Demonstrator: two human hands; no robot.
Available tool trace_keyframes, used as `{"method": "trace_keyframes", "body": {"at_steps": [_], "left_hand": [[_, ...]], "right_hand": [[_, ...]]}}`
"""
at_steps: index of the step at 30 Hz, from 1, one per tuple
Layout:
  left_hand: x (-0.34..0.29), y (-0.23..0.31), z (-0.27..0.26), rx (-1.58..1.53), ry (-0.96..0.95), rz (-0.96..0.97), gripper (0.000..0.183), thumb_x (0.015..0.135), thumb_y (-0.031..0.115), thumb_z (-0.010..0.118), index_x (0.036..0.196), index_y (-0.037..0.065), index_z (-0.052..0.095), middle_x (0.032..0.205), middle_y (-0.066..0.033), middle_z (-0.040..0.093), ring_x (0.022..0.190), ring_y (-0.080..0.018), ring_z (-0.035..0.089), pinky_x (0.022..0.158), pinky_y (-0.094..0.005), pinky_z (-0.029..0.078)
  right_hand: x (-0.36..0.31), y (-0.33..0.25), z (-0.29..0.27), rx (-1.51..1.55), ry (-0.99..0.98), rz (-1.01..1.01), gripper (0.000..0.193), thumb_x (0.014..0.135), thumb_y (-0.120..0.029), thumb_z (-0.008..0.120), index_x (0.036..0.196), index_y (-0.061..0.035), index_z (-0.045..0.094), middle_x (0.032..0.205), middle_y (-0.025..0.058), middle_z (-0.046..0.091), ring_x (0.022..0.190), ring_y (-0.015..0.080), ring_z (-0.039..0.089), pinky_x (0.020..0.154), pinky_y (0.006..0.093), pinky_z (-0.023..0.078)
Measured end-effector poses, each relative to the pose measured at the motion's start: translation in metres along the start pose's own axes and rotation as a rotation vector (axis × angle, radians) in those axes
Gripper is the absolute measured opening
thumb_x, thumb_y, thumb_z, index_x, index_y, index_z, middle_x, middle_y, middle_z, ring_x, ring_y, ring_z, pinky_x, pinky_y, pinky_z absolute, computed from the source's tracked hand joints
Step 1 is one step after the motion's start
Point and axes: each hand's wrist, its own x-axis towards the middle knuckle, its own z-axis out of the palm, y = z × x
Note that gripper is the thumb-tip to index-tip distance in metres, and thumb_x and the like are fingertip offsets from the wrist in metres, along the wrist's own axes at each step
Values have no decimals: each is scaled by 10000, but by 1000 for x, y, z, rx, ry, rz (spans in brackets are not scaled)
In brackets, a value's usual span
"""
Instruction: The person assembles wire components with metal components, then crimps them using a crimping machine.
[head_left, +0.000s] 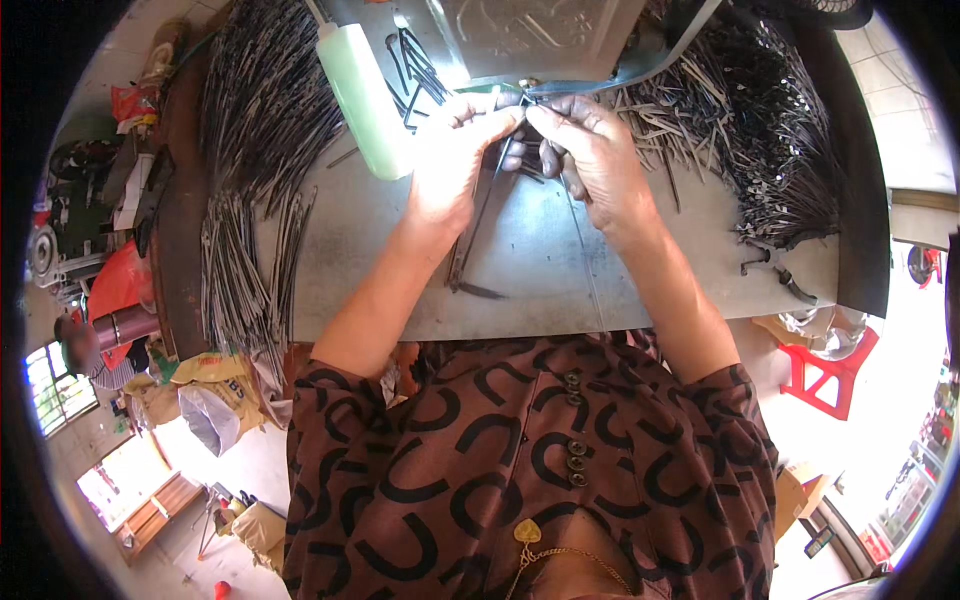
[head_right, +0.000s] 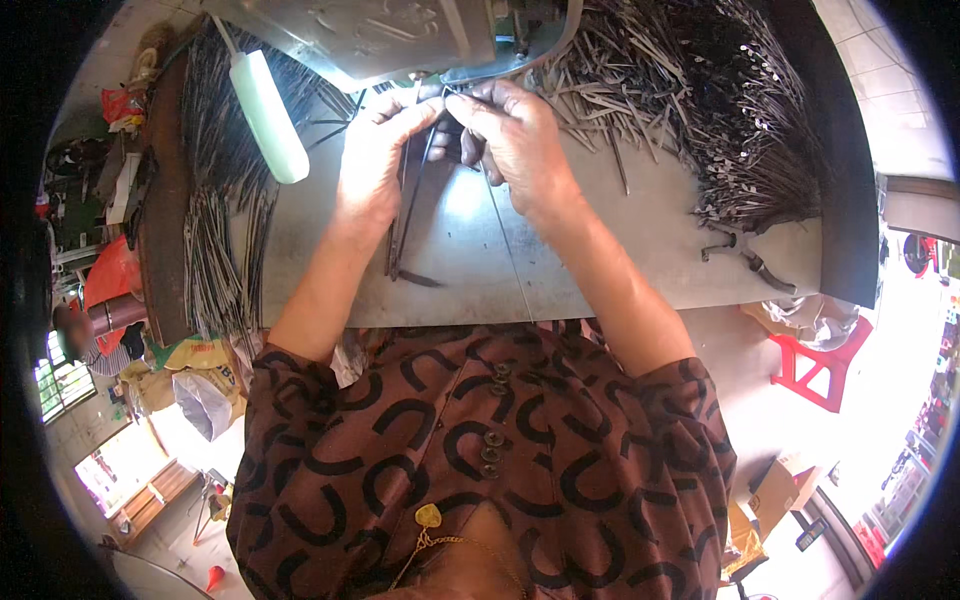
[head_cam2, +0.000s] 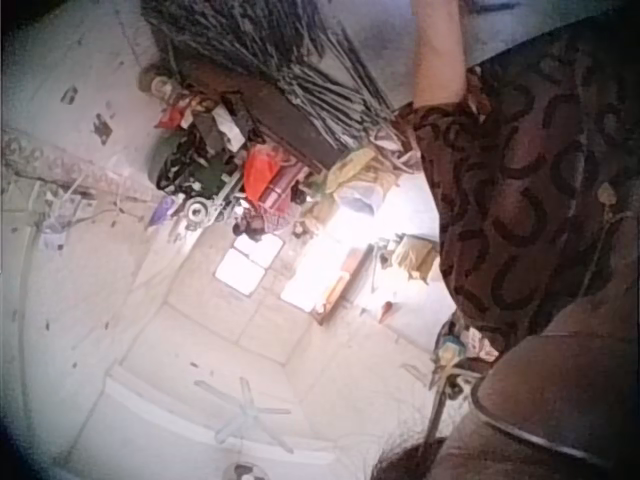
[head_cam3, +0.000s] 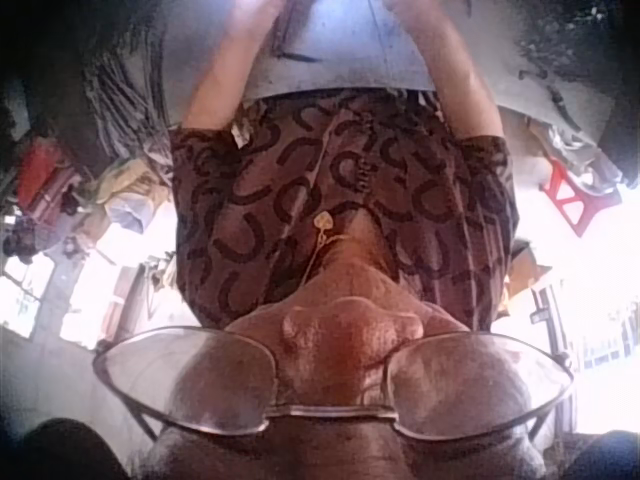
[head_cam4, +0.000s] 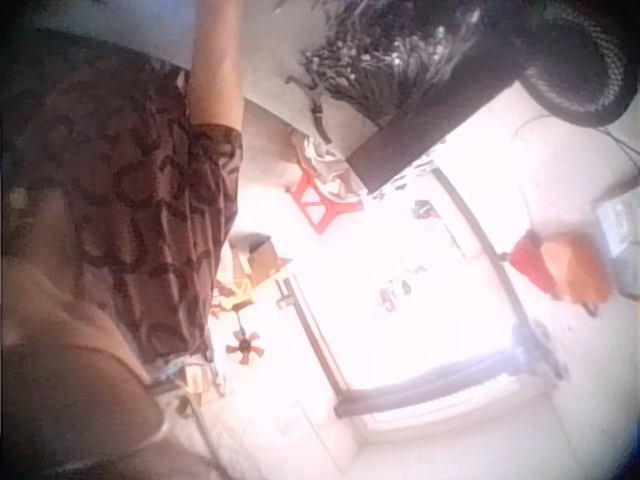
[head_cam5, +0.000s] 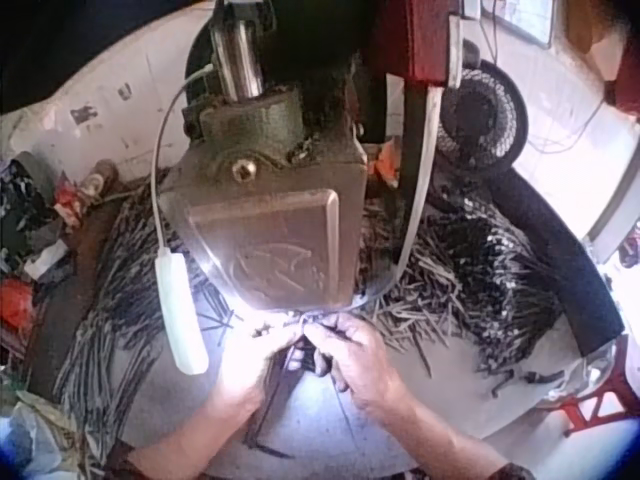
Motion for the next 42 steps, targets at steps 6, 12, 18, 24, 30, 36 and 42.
{"method": "trace_keyframes", "body": {"at_steps": [6,12,18,24,30,36,42], "left_hand": [[9,0,-13,71,-64,-81,139,808,47,658,917,-10,592,795,-54,621,691,-108,580,609,-234,485],[-16,-11,-1,-4,3,16,159,820,38,635,962,-1,575,880,-37,626,784,-92,578,750,-232,468],[-11,-14,0,35,-46,22,160,813,61,673,911,16,554,774,-37,618,651,-89,579,601,-215,468],[-9,-17,1,108,-14,147,204,805,74,689,934,22,540,807,-25,595,715,-78,562,666,-220,458],[0,-18,0,183,55,216,228,790,84,707,936,30,541,813,-12,569,748,-70,532,697,-224,441],[-1,-30,2,-108,54,107,216,789,69,700,927,23,540,804,-35,594,736,-97,561,697,-242,464],[-1,-12,3,46,34,29,188,807,102,685,899,8,551,735,-44,600,603,-104,559,563,-235,463]], "right_hand": [[1,-1,1,-131,-5,-25,221,890,-216,590,947,-3,593,565,28,551,365,46,389,331,191,268],[-18,9,-4,-76,-15,3,212,901,-234,574,928,-24,583,596,18,559,399,45,431,328,188,286],[-26,2,-6,-44,-56,25,169,905,-207,566,900,-40,588,661,5,584,448,37,473,337,177,304],[-22,-4,-8,-126,-52,-10,208,891,-235,586,928,-31,605,657,1,583,441,29,460,344,180,306],[-5,-2,-12,-44,-116,1,202,890,-228,584,961,-40,604,707,0,595,464,31,475,351,171,300],[-7,11,-8,59,-70,9,193,895,-227,576,947,-43,601,731,-3,599,477,24,478,354,164,293],[-3,-8,-11,-161,-101,36,190,881,-217,604,952,-40,613,648,-12,596,439,13,446,351,159,275]]}}
